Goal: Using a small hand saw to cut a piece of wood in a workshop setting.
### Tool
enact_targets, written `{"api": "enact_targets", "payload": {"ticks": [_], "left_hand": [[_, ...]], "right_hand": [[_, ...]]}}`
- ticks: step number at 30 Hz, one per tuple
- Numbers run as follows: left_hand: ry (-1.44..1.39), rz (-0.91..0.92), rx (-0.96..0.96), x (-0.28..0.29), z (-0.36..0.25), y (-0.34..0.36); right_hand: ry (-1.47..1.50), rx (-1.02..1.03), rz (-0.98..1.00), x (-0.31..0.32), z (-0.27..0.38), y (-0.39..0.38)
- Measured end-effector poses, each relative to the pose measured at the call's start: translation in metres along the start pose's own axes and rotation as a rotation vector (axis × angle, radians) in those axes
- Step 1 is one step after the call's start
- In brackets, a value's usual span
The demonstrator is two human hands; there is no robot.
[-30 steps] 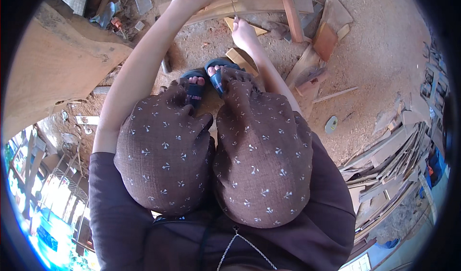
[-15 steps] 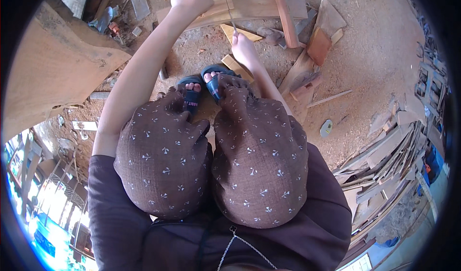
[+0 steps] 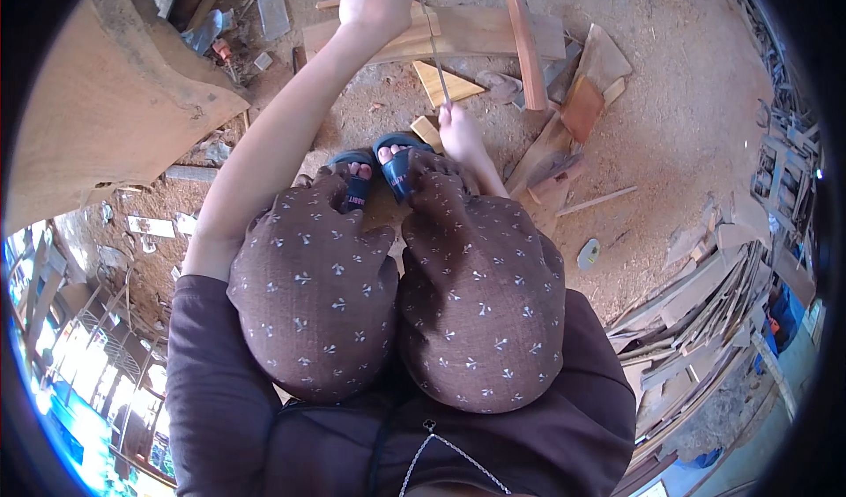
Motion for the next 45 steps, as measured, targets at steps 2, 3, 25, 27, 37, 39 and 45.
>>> {"api": "enact_targets", "payload": {"ticks": [2, 3, 25, 27, 37, 39, 45], "left_hand": [[-0.033, 0.001, -0.027, -0.001, -0.011, 0.000], [-0.052, 0.006, -0.047, 0.002, -0.013, 0.000], [0.007, 0.048, -0.014, 0.004, -0.005, 0.002], [-0.046, 0.064, -0.011, 0.004, -0.003, 0.001], [0.050, 0.053, -0.014, 0.002, -0.002, -0.001], [0.026, 0.026, -0.017, 0.003, -0.008, -0.002], [0.007, -0.039, -0.033, -0.003, -0.009, -0.015]], "right_hand": [[-0.065, 0.044, -0.111, 0.018, 0.011, 0.038], [-0.064, 0.052, -0.110, 0.015, 0.016, 0.046], [-0.078, 0.015, -0.100, 0.010, 0.014, 0.038], [-0.065, 0.108, -0.148, -0.003, 0.005, 0.013], [-0.043, -0.017, -0.033, 0.014, 0.029, 0.050], [-0.118, -0.030, -0.028, 0.018, 0.028, 0.071], [-0.049, 0.011, 0.047, 0.023, 0.018, 0.059]]}}
Point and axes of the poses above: each hand's wrist, its own y-axis towards the middle knuckle, its own x-axis out of the back of the hand, z = x × y, the point moved 9 cm from there along y, towards the middle knuckle, and after that the axes turned 5 degrees about x, right-handed, at the moved point
